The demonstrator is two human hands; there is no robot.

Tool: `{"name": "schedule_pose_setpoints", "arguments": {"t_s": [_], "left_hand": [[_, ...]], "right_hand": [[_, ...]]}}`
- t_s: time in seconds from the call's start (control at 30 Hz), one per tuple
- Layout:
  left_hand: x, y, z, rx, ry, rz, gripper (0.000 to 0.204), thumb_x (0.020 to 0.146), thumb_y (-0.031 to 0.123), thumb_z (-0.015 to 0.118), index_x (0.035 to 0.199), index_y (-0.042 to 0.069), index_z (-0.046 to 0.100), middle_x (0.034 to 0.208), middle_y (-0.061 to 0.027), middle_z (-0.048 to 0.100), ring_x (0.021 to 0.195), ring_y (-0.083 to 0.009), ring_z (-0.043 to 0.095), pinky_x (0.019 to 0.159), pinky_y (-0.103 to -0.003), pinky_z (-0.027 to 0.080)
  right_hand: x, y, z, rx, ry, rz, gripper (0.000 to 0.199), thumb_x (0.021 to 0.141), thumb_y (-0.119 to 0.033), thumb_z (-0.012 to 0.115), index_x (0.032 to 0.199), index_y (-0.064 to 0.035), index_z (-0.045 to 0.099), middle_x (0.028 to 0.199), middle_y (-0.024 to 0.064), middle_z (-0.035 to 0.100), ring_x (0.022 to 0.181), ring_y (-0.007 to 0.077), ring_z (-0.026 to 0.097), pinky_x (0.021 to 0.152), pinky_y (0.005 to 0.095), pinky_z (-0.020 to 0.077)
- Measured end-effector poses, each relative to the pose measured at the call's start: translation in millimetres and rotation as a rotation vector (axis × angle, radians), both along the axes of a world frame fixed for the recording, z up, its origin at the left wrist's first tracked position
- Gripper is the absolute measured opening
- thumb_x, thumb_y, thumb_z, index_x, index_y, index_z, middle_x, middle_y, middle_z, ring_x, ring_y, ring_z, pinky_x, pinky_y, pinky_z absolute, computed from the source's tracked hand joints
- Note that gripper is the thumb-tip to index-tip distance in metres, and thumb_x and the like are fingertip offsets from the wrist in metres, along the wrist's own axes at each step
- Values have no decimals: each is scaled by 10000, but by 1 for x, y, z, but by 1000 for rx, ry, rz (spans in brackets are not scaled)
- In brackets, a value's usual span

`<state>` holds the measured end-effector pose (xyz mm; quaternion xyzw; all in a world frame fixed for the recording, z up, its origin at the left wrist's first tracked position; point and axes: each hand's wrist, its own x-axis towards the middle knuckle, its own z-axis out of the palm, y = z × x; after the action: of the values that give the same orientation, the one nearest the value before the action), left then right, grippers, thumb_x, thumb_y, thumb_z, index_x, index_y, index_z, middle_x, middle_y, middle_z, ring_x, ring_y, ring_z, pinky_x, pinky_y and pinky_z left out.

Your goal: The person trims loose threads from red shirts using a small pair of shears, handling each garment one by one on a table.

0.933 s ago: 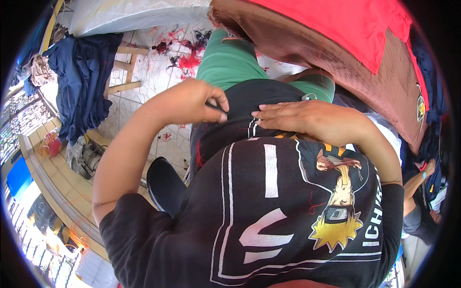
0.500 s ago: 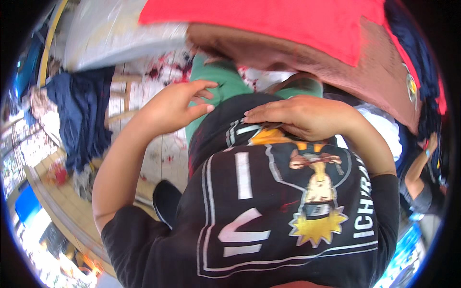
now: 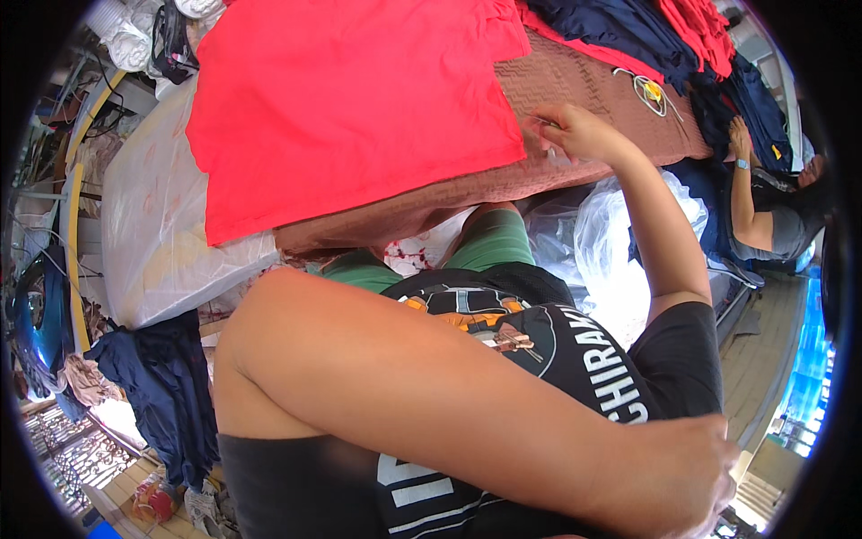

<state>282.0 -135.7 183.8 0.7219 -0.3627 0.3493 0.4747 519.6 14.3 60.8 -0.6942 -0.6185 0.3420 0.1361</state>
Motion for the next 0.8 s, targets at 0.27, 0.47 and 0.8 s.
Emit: {"name": "schedule_pose_setpoints", "arguments": {"t_s": [0.27,0.47,0.8], "left_hand": [[-26,137,-85,-101,543,378,289,817,207,643,1079,87,658,1063,-88,629,1038,-267,573,913,-395,447],[-54,200,-189,142,857,1124,388,782,188,730,1146,89,639,1133,-85,606,1070,-279,557,926,-380,448],[-50,182,-208,381,600,1014,111,749,236,729,760,140,673,865,26,641,800,-176,599,690,-323,450]], "right_hand": [[15,28,-61,-10,-46,-137,275,819,-316,694,852,-47,646,622,46,605,457,143,523,452,300,437],[0,28,-32,-27,255,-241,259,859,-290,687,853,-54,581,563,-9,541,385,61,436,366,230,317],[9,1,-69,-22,343,-387,270,837,-289,706,899,-47,602,711,24,612,389,66,447,371,220,297]]}}
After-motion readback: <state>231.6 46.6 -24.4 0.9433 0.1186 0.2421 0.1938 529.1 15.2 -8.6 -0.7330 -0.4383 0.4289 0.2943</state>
